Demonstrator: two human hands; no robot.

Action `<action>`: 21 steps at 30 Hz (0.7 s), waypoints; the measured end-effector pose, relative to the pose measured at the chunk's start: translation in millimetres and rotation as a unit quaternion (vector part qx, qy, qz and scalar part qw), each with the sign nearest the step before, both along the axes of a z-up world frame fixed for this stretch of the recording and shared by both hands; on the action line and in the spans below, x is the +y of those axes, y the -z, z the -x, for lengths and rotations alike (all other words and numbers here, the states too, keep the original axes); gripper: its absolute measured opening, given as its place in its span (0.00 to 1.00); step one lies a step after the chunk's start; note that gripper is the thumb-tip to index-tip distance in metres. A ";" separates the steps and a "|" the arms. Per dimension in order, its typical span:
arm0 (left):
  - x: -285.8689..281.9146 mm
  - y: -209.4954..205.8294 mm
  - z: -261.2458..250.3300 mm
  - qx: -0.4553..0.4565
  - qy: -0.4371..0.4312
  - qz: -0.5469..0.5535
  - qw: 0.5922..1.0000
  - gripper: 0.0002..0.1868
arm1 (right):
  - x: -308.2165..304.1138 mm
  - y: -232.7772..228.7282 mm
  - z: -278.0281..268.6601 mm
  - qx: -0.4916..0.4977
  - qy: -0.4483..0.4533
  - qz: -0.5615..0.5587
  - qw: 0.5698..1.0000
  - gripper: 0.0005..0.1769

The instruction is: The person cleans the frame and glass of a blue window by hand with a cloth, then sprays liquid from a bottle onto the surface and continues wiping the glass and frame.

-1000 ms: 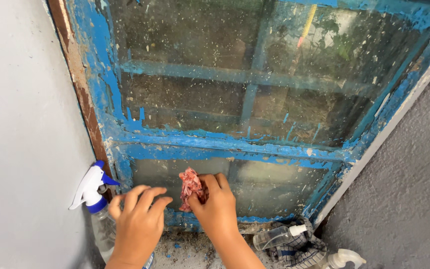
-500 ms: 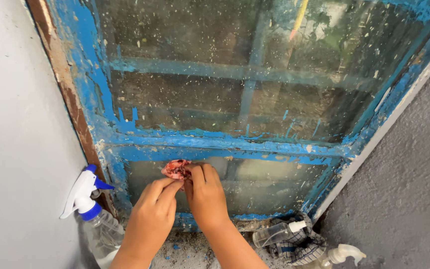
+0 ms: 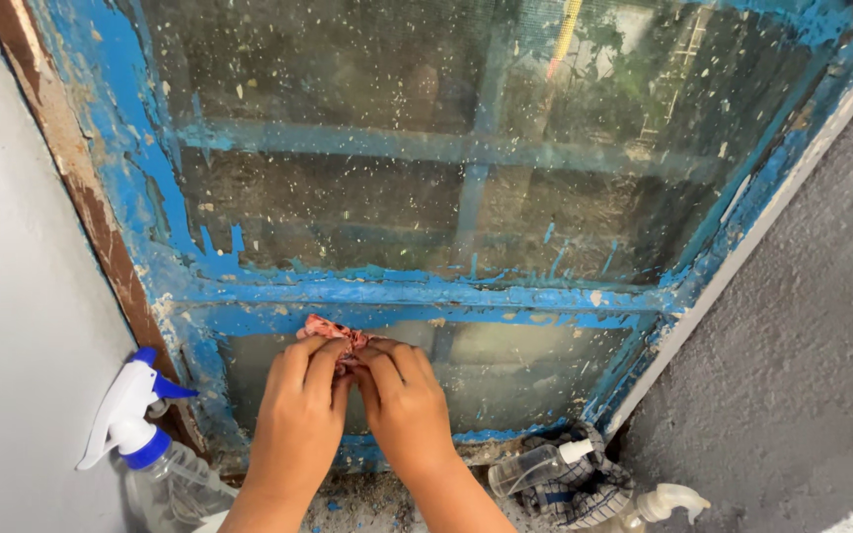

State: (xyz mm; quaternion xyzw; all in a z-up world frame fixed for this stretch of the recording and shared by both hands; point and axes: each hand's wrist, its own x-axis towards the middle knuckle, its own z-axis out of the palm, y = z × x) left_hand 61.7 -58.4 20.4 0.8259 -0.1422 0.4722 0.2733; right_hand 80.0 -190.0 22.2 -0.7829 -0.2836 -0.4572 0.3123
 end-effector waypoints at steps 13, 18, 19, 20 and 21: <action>6.9 14.9 -14.2 -0.008 0.002 -0.008 1.000 0.15 | 6.0 3.5 -3.8 -0.004 0.017 0.034 0.999 0.15; 5.9 30.6 -9.8 0.002 -0.006 -0.008 1.000 0.14 | 3.9 19.6 -3.8 0.007 0.017 0.052 0.998 0.15; 6.2 34.3 -9.0 0.011 -0.008 -0.009 1.000 0.13 | 3.7 24.3 -3.6 0.007 0.018 0.059 0.998 0.15; 6.3 37.9 -8.6 0.019 -0.010 -0.010 1.000 0.13 | 3.3 29.2 -4.0 0.006 0.018 0.067 0.998 0.16; 6.5 41.3 -8.6 0.028 -0.012 -0.010 0.999 0.12 | 2.8 34.5 -4.3 0.006 0.018 0.075 0.997 0.16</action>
